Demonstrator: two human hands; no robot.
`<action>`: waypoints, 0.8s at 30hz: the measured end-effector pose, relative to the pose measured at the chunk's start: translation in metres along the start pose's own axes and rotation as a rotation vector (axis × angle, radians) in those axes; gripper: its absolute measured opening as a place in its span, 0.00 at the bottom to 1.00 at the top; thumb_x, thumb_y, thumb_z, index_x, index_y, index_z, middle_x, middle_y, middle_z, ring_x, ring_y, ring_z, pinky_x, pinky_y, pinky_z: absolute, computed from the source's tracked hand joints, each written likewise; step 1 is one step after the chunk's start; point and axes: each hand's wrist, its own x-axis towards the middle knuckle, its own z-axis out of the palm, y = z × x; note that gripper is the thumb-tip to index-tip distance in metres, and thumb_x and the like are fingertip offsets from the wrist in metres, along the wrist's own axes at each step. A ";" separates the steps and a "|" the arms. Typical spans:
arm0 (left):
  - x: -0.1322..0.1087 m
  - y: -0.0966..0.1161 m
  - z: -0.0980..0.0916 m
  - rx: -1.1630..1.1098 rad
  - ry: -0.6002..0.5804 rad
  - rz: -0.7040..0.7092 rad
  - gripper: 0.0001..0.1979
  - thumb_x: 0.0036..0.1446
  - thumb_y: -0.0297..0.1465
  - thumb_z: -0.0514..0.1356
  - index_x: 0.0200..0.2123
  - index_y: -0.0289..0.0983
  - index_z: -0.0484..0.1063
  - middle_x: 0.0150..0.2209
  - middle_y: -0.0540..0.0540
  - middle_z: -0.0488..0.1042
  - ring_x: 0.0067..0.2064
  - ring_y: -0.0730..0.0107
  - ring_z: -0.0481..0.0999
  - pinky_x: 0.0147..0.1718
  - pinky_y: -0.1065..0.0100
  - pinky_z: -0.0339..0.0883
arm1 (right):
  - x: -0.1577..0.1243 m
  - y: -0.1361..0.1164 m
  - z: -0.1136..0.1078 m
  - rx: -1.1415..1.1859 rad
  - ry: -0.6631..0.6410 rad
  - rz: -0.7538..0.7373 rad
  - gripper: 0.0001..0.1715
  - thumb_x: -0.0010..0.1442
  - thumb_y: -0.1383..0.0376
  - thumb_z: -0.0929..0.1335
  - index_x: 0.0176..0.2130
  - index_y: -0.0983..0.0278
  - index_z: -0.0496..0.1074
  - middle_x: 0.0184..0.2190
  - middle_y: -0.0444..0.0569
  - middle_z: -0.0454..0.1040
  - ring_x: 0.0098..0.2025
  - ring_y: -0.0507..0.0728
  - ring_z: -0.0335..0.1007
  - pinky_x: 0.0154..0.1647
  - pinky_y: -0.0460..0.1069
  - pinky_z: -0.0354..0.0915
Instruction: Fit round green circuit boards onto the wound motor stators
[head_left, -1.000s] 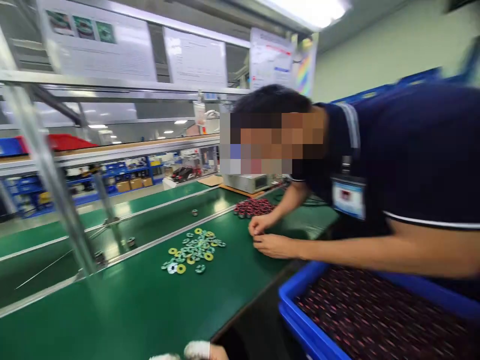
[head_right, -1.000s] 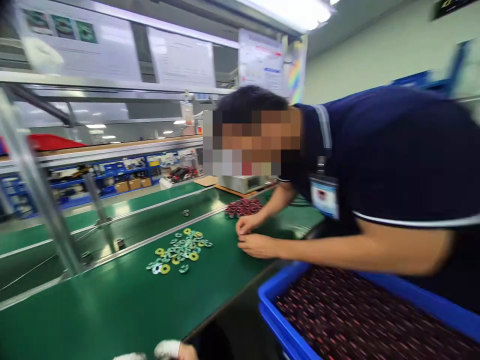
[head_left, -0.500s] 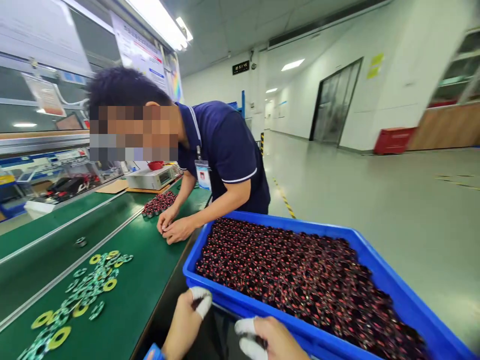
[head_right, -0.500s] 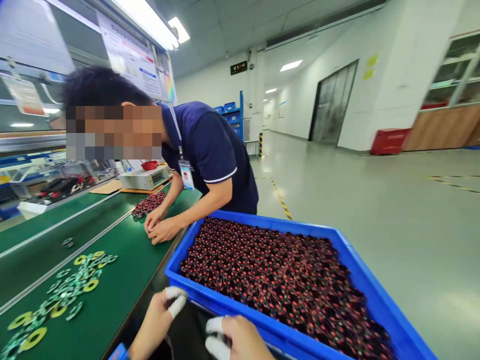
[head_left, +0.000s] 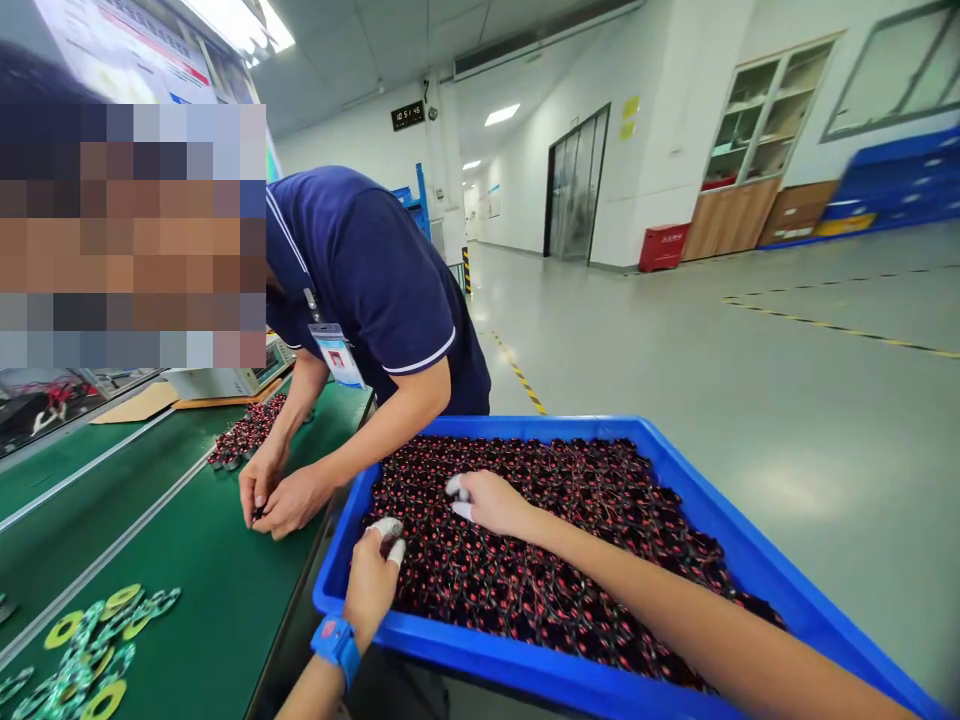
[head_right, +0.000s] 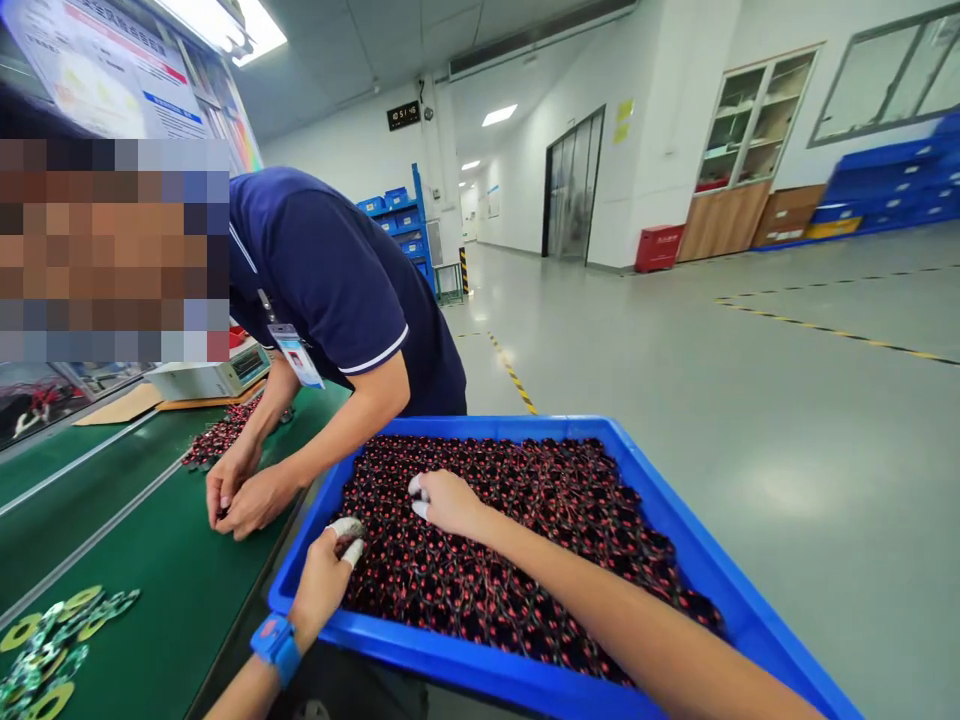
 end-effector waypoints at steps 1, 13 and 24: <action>0.008 0.000 0.001 0.037 -0.002 0.003 0.15 0.54 0.24 0.51 0.45 0.32 0.69 0.43 0.40 0.74 0.45 0.66 0.73 0.48 0.66 0.66 | 0.013 0.000 0.006 -0.003 0.010 -0.004 0.11 0.55 0.68 0.66 0.39 0.64 0.74 0.30 0.47 0.77 0.31 0.54 0.71 0.35 0.48 0.63; 0.049 0.009 0.000 0.526 -0.315 0.170 0.12 0.44 0.28 0.62 0.36 0.37 0.74 0.45 0.44 0.72 0.58 0.55 0.57 0.56 0.57 0.49 | 0.047 0.000 0.048 -0.092 -0.232 -0.244 0.11 0.55 0.61 0.69 0.36 0.67 0.72 0.38 0.48 0.73 0.43 0.56 0.68 0.44 0.54 0.65; 0.051 0.022 0.003 0.710 -0.433 0.150 0.14 0.40 0.33 0.65 0.33 0.37 0.76 0.44 0.39 0.72 0.59 0.47 0.56 0.57 0.51 0.44 | 0.036 -0.015 0.046 -0.306 -0.261 -0.351 0.11 0.42 0.62 0.74 0.29 0.65 0.77 0.32 0.53 0.75 0.43 0.63 0.65 0.45 0.54 0.59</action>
